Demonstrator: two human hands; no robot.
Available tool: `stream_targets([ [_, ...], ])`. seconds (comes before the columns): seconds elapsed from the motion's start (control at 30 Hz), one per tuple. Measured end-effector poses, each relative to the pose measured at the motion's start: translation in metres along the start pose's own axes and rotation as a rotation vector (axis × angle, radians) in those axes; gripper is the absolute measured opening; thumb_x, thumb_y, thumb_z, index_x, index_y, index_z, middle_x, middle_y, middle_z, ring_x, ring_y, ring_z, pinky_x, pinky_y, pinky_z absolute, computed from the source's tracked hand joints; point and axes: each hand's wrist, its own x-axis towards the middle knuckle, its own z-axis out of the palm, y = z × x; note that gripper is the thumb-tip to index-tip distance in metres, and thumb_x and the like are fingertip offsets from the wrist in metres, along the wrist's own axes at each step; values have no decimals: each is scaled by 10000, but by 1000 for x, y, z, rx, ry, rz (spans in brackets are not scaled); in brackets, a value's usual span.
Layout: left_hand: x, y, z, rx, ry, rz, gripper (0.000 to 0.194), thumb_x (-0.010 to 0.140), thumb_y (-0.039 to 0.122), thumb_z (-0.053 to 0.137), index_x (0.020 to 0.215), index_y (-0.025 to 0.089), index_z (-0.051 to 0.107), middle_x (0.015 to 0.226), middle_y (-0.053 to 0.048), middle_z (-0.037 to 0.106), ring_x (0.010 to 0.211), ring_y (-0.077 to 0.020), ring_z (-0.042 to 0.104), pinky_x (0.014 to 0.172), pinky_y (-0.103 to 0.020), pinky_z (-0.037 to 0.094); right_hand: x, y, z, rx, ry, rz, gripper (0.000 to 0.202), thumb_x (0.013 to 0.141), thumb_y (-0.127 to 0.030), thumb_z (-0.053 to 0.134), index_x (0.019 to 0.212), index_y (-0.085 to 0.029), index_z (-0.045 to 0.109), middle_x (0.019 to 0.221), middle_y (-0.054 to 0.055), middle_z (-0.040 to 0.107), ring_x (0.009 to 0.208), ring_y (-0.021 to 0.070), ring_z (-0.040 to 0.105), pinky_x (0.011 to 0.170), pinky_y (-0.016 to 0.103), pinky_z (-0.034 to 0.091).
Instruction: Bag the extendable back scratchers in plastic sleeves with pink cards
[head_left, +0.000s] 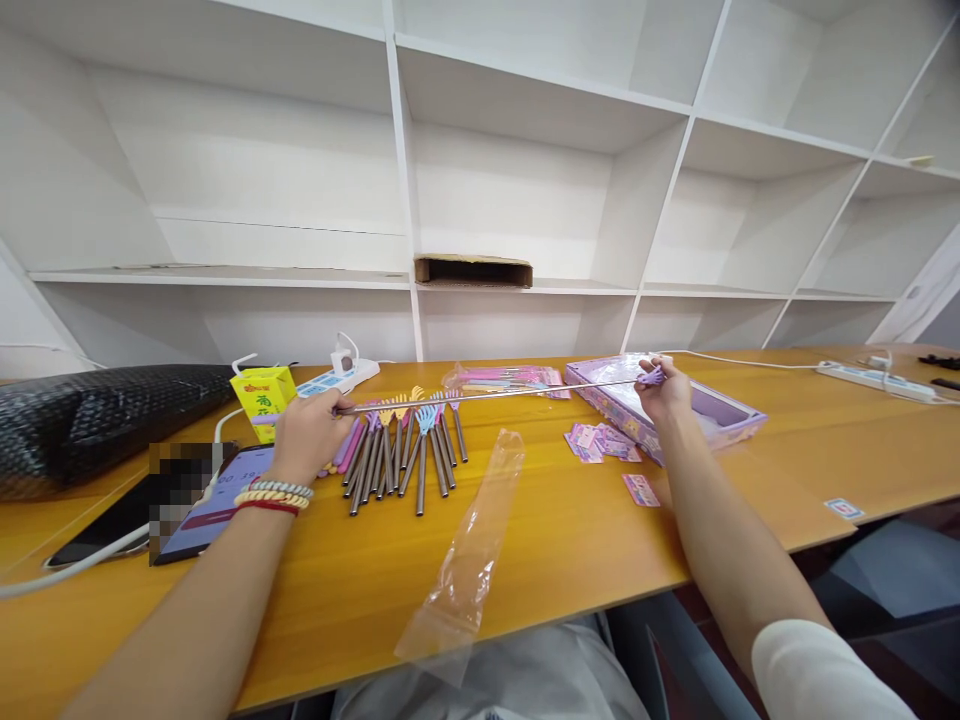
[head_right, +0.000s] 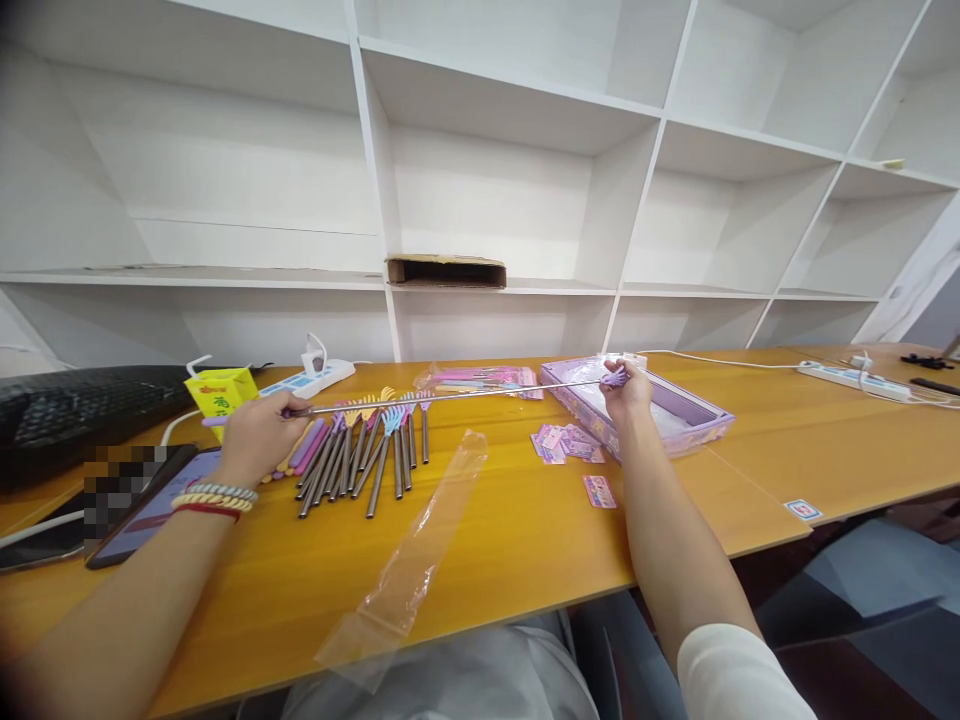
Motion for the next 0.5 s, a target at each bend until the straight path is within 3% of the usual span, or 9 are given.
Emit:
stream_targets([
  [0.2,-2,2,-6,71,115,117,236,843,283,437,797,168,638,851,-71,678,890,-256,593,831,-417,396,2,4,-1,-104,32,-12,190,779,-346,453,679,-185,469,527,-24,531,373,83,447,369,213,328],
  [0.3,-2,0,-4,106,-2,141,313,846,394,446,844,189,684,841,-69,691,839,-264,609,724,-378,416,2,5,-2,-151,85,-76,241,786,-428,455,711,-200,477,490,-48,490,353,81,401,357,206,282],
  [0.4,-1,-3,-4,112,-159,165,336,829,469,450,889,247,696,854,-40,702,787,-257,618,603,-325,397,2,6,-2,-301,178,-314,275,785,-478,458,720,-213,493,496,-64,444,401,90,403,399,220,298],
  [0.5,0,1,-10,199,-212,154,363,827,494,425,861,259,699,780,-53,696,730,-259,620,540,-309,367,0,7,3,-549,311,-550,272,782,-437,476,654,-200,513,567,-34,484,530,106,455,514,240,355],
])
